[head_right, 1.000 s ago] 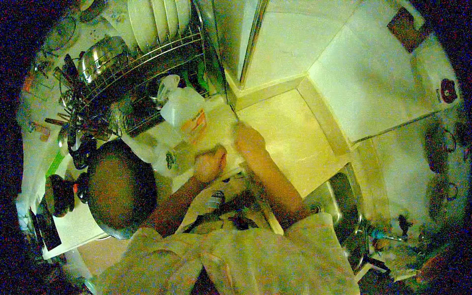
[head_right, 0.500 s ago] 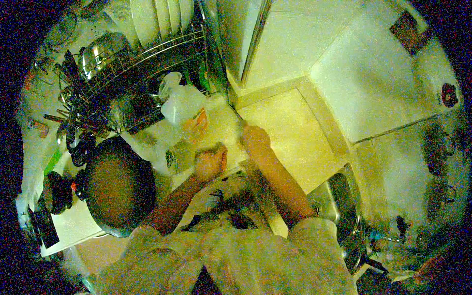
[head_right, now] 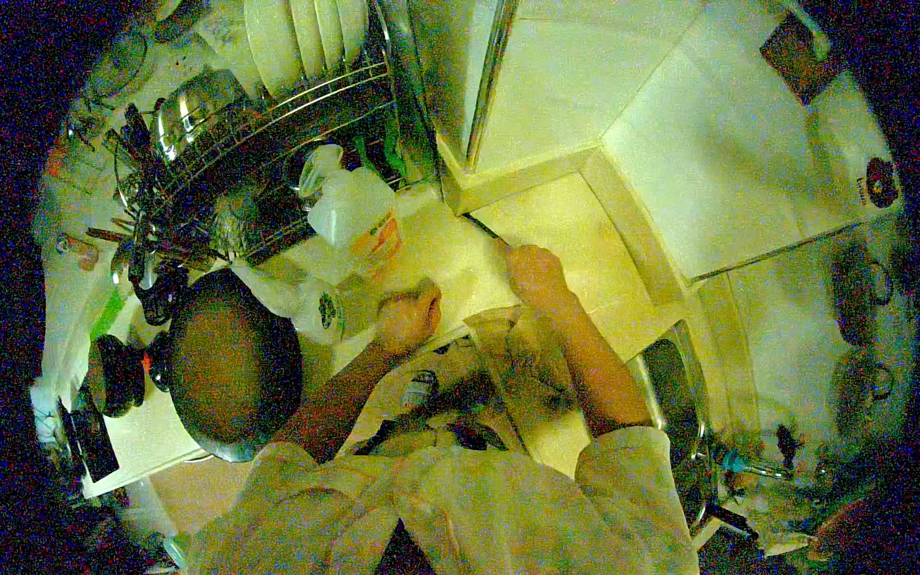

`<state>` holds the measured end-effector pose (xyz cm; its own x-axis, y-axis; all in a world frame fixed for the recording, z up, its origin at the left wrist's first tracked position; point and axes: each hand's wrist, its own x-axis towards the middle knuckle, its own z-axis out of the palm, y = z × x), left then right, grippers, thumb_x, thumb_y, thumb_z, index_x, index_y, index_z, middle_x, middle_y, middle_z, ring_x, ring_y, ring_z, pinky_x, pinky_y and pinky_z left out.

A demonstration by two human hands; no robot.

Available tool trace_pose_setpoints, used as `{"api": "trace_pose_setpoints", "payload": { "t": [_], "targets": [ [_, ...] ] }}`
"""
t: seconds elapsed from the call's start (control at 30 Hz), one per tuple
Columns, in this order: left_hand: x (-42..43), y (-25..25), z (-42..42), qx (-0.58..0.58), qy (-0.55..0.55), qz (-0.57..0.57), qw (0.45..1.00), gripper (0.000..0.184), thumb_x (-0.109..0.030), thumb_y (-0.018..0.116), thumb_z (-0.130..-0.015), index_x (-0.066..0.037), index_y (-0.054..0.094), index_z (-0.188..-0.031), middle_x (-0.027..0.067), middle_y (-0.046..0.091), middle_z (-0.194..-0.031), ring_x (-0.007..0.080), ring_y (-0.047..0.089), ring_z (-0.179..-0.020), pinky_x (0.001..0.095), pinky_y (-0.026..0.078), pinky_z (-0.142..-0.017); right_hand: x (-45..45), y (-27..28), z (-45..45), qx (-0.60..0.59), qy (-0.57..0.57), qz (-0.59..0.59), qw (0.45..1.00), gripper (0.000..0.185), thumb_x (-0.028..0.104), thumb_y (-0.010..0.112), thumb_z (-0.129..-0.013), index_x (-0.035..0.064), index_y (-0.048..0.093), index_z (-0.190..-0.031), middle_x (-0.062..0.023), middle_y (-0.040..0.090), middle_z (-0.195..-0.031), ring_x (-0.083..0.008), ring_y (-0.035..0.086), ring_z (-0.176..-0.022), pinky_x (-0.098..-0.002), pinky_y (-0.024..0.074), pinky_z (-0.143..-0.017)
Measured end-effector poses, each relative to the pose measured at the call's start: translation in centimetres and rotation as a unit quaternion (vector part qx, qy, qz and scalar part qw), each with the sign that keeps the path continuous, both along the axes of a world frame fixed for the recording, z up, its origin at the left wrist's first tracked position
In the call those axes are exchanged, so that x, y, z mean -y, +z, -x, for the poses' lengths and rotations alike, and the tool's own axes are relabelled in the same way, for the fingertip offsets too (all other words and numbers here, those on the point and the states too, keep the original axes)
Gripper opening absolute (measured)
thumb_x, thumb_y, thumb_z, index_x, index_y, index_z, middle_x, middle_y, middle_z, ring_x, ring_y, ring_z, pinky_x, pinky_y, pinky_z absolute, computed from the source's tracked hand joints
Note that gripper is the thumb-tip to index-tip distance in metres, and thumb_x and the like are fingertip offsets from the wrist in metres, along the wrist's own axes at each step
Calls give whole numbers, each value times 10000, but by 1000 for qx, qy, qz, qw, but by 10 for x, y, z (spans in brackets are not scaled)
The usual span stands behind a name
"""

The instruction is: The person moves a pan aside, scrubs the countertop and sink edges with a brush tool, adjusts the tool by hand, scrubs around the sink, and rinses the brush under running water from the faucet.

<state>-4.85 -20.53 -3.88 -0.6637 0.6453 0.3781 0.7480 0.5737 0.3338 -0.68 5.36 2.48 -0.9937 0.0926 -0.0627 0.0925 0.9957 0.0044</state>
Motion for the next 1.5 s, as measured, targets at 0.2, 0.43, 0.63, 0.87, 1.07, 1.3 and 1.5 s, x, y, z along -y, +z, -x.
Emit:
{"api": "trace_pose_setpoints", "payload": {
  "t": [0.2,0.43,0.63,0.87,1.07,1.3,1.5],
  "targets": [
    [0,-6,3,28,-13,28,999,122,-220,617,-889,-131,571,-958,114,623,-598,321,643,-515,483,527,-484,-33,18,-26,5,-32,-31,999,491,98,539,-894,279,618,-1344,-167,659,-800,-352,668,-730,-459,544,-652],
    [1,0,-2,41,-16,12,999,120,-224,622,-900,-132,568,-956,123,648,-664,326,645,-537,475,524,-495,-49,-4,16,-33,40,-45,998,512,106,555,-899,390,622,-1320,-125,673,-883,-303,689,-761,-417,569,-674],
    [2,7,-1,41,-16,24,999,117,-206,634,-895,-125,570,-950,124,658,-681,322,649,-543,459,523,-493,-153,-1,7,22,-142,-70,987,489,103,550,-895,365,652,-1295,-120,701,-920,-280,694,-763,-408,567,-676],
    [1,-4,-1,40,-19,24,999,108,-180,654,-879,-119,585,-934,126,645,-657,318,644,-533,447,527,-496,-101,-13,6,-62,-41,-80,994,503,105,530,-895,355,626,-1320,-121,687,-902,-303,698,-770,-421,566,-665],
    [2,-3,5,1,-51,-7,999,138,-172,656,-879,-127,565,-972,120,635,-625,311,633,-508,452,513,-475,-161,-32,-9,-38,-200,-65,977,389,125,514,-951,208,619,-1316,-189,715,-919,-336,705,-770,-438,568,-677],
    [1,-3,4,15,-41,6,999,124,-180,641,-897,-127,559,-973,116,621,-591,315,619,-478,452,505,-457,-111,-49,-31,-53,-267,444,854,370,40,459,-971,-4,493,-1336,-161,656,-773,-243,665,-600,-374,576,-527],
    [1,4,2,26,-34,22,999,102,-187,625,-916,-120,562,-961,133,623,-602,320,631,-497,452,513,-474,18,-19,9,-3,-288,689,665,613,8,450,-961,81,230,-1528,-199,634,-794,-273,670,-550,-395,577,-463]
  ]
}}
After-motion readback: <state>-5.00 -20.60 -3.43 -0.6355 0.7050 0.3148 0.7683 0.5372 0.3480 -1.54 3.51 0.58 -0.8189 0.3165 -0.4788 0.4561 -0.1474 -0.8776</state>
